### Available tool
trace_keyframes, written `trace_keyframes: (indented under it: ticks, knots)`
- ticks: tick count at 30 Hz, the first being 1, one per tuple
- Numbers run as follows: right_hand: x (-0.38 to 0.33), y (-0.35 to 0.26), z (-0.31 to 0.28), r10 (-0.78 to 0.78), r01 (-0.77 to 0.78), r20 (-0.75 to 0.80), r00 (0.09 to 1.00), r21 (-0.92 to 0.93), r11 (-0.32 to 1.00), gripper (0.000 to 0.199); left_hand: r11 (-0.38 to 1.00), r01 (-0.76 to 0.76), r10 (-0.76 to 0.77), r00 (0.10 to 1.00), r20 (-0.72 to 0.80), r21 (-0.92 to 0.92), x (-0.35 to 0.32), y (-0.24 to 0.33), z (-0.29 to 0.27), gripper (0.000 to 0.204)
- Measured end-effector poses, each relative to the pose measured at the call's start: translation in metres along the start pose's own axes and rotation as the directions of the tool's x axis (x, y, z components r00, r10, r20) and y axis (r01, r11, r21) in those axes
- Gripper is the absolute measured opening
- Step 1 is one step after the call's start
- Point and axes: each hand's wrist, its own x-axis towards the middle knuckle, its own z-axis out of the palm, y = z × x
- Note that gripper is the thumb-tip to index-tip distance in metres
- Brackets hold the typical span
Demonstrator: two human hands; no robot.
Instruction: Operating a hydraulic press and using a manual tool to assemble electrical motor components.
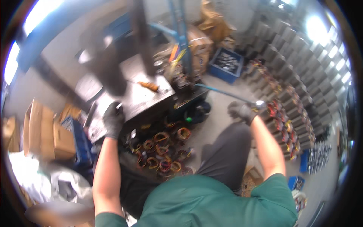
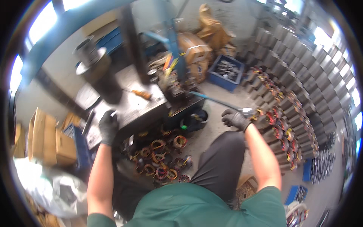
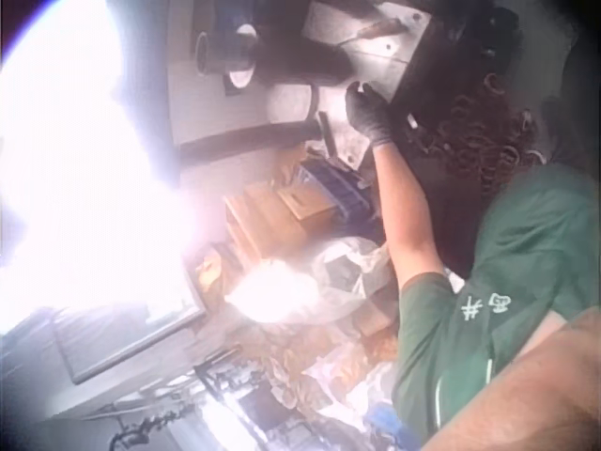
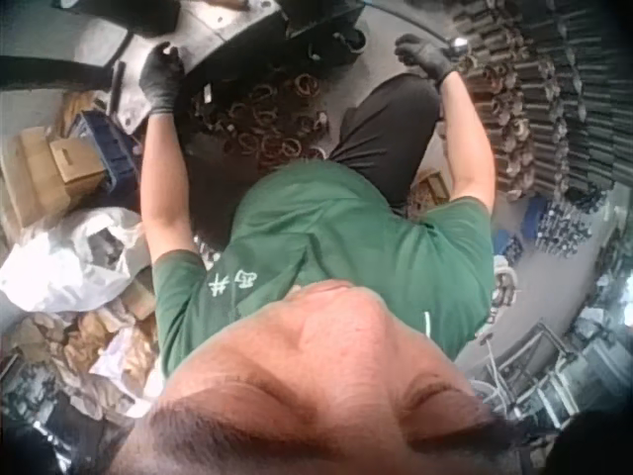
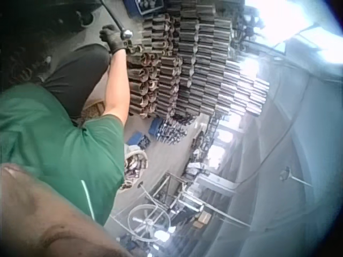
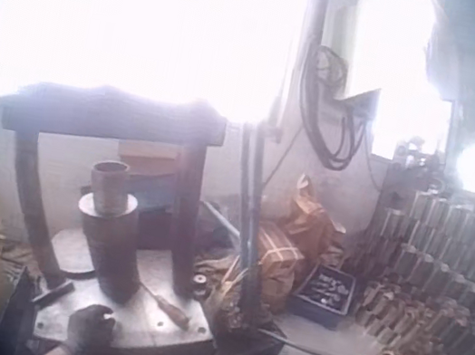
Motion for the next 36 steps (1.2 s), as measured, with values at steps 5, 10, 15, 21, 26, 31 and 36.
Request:
trace_keyframes:
  ticks: [5,10,15,21,26,31,36]
  knots:
    - [0.028,-0.079,0.051,0.003,0.422,0.505,0.863,-0.723,0.547,0.029,1.0,-0.03,0.03,1.0,0.009,0.001,0.007,0.004,0.006,0.023]
    - [0.04,-0.073,0.189,0.114,0.724,0.758,0.643,-0.649,0.232,0.033,0.999,0.02,-0.023,0.998,0.063,0.049,0.007,0.001,0.001,0.025]
    - [0.064,-0.007,0.314,0.043,0.787,0.804,0.593,-0.59,0.181,0.057,0.998,0.065,-0.066,0.99,0.124,0.012,0.009,0.006,-0.001,0.029]
    - [0.074,0.036,0.376,0.021,0.695,0.729,0.685,-0.661,0.282,0.068,0.998,0.057,-0.058,0.991,0.122,0.014,0.011,0.005,-0.008,0.03]
    - [0.093,0.078,0.383,-0.111,0.663,0.67,0.734,-0.671,0.332,0.062,0.998,0.062,-0.059,0.988,0.144,-0.015,0.015,0.007,-0.008,0.033]
    - [0.054,-0.023,0.378,0.006,0.706,0.736,0.677,-0.652,0.274,0.051,0.998,0.061,-0.061,0.983,0.174,0.004,0.012,-0.006,-0.01,0.033]
    - [0.04,-0.069,0.307,-0.02,0.922,0.926,0.378,-0.378,-0.083,0.045,0.997,-0.025,0.032,0.993,0.115,-0.066,0.015,0.007,-0.001,0.032]
